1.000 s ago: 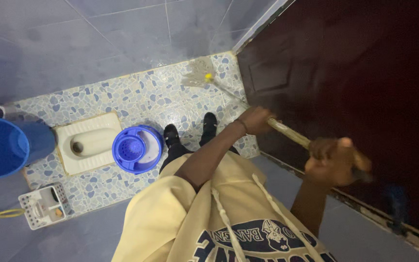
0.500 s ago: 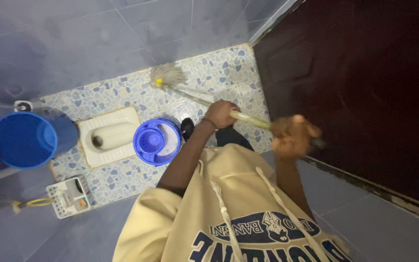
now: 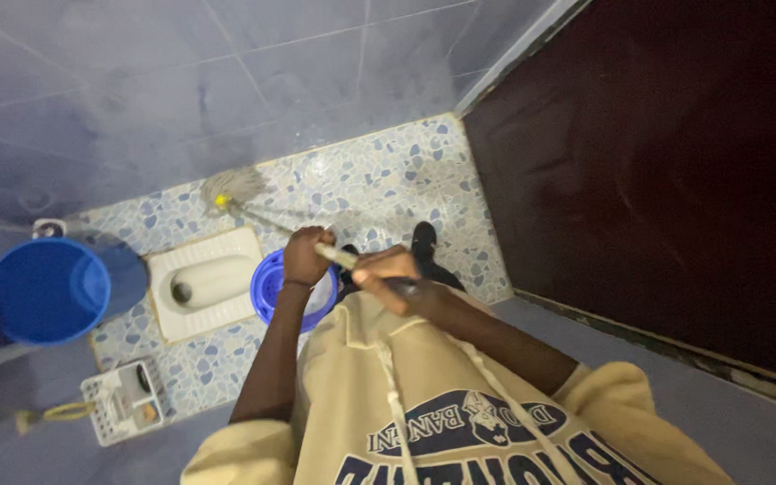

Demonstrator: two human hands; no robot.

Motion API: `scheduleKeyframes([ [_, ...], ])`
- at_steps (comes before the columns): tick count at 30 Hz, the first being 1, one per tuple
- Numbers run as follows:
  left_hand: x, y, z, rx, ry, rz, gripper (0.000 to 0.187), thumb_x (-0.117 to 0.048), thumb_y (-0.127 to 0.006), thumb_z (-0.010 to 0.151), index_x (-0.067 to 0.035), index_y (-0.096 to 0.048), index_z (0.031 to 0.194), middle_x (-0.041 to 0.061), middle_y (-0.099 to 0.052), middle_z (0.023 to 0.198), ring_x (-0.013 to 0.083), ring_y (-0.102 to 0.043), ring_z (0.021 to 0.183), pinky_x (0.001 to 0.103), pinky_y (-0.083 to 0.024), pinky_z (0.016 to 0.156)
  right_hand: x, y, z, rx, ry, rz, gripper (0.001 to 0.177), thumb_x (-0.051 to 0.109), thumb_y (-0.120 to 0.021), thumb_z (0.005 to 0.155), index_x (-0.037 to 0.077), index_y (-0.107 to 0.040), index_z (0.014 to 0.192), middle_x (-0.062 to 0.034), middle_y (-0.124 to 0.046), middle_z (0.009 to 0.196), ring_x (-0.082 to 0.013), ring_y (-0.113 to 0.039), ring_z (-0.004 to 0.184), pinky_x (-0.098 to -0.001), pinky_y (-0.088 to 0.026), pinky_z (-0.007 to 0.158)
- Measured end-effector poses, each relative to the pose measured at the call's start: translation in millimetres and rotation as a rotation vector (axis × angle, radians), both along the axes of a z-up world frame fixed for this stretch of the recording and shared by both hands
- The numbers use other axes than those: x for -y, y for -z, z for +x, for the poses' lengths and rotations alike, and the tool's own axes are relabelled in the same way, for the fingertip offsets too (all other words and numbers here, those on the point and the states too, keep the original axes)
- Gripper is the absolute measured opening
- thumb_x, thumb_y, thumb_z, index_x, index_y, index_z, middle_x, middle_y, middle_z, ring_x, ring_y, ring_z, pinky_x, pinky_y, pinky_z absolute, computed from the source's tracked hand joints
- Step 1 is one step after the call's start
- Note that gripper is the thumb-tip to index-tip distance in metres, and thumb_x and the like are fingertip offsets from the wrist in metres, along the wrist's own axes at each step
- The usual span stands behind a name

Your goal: The person mops the tiled floor around a squat toilet using a mop and water from a blue bucket.

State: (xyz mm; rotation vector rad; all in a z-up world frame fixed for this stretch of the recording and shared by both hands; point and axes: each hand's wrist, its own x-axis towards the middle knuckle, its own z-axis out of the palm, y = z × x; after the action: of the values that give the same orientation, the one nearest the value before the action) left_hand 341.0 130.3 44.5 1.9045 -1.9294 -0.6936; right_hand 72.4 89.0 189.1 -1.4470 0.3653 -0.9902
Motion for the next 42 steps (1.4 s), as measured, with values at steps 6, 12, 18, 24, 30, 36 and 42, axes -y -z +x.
scheduleKeyframes([
  [6,-2.6,9.4,6.2,-0.068,0.142,-0.169,0.017,-0.013,-0.062,0.093,-0.006,-0.064,0.077,0.015,-0.066,0.078,0.0377,-0.065,0.078,0.048,-0.054,0.082,7.1,-76.6,-3.0,-0.019,-0.105,-0.041,0.037,0.000,-0.060,0.097,0.003,-0.041,0.065,-0.0092,-0.046,0.063,-0.0201,-0.047,0.056,-0.0387,-0.037,0.058],
  [12,35.6,14.8,-69.6,-0.290,0.265,-0.286,0.023,-0.018,-0.058,0.099,-0.006,-0.061,0.080,0.015,-0.062,0.076,0.0378,-0.063,0.072,0.047,-0.052,0.067,15.9,-118.4,-44.0,-0.237,-0.085,0.070,0.038,0.005,-0.061,0.095,0.006,-0.044,0.062,-0.0061,-0.044,0.057,-0.0194,-0.045,0.050,-0.0389,-0.037,0.055],
  [18,72.2,-2.6,-141.8,-0.419,0.499,-0.102,0.028,-0.020,-0.056,0.101,-0.003,-0.059,0.080,0.017,-0.059,0.078,0.0397,-0.060,0.079,0.047,-0.051,0.077,7.4,-129.3,-59.6,-0.378,0.007,-0.001,0.034,0.011,-0.063,0.097,0.007,-0.053,0.065,-0.0065,-0.051,0.059,-0.0236,-0.055,0.055,-0.0417,-0.044,0.059],
  [24,113.1,24.3,-180.9,-0.449,0.670,0.144,0.025,-0.020,-0.058,0.100,-0.004,-0.061,0.080,0.015,-0.062,0.081,0.0364,-0.060,0.084,0.046,-0.050,0.082,12.0,-66.8,-44.7,-0.480,0.110,-0.074,0.009,0.011,-0.069,0.088,0.004,-0.064,0.090,-0.0107,-0.061,0.077,-0.0307,-0.063,0.077,-0.0456,-0.049,0.071],
  [30,122.6,69.5,-204.1,-0.483,0.796,0.173,0.018,-0.016,-0.067,0.082,-0.006,-0.057,0.070,0.013,-0.059,0.078,0.0331,-0.062,0.082,0.043,-0.053,0.088,4.3,-27.7,-72.3,-0.403,0.276,-0.124,0.025,0.010,-0.077,0.075,0.006,-0.065,0.097,-0.0087,-0.063,0.078,-0.0262,-0.063,0.075,-0.0411,-0.048,0.071],
  [36,123.6,30.5,-236.8,-0.393,0.703,0.168,0.013,-0.018,-0.071,0.092,-0.013,-0.069,0.081,0.008,-0.071,0.089,0.0316,-0.066,0.092,0.041,-0.055,0.088,1.3,-28.0,-108.3,-0.231,0.516,0.003,0.015,0.013,-0.074,0.087,0.005,-0.067,0.098,-0.0059,-0.062,0.076,-0.0198,-0.058,0.068,-0.0351,-0.046,0.065],
  [42,118.7,-25.1,-232.5,-0.211,0.716,0.303,0.012,-0.016,-0.075,0.077,-0.015,-0.074,0.089,0.009,-0.075,0.092,0.0311,-0.069,0.097,0.043,-0.055,0.086,-11.1,-54.4,-126.6,-0.090,0.768,0.153,0.022,0.019,-0.068,0.100,0.005,-0.064,0.083,-0.0026,-0.060,0.072,-0.0119,-0.053,0.058,-0.0279,-0.044,0.056],
])
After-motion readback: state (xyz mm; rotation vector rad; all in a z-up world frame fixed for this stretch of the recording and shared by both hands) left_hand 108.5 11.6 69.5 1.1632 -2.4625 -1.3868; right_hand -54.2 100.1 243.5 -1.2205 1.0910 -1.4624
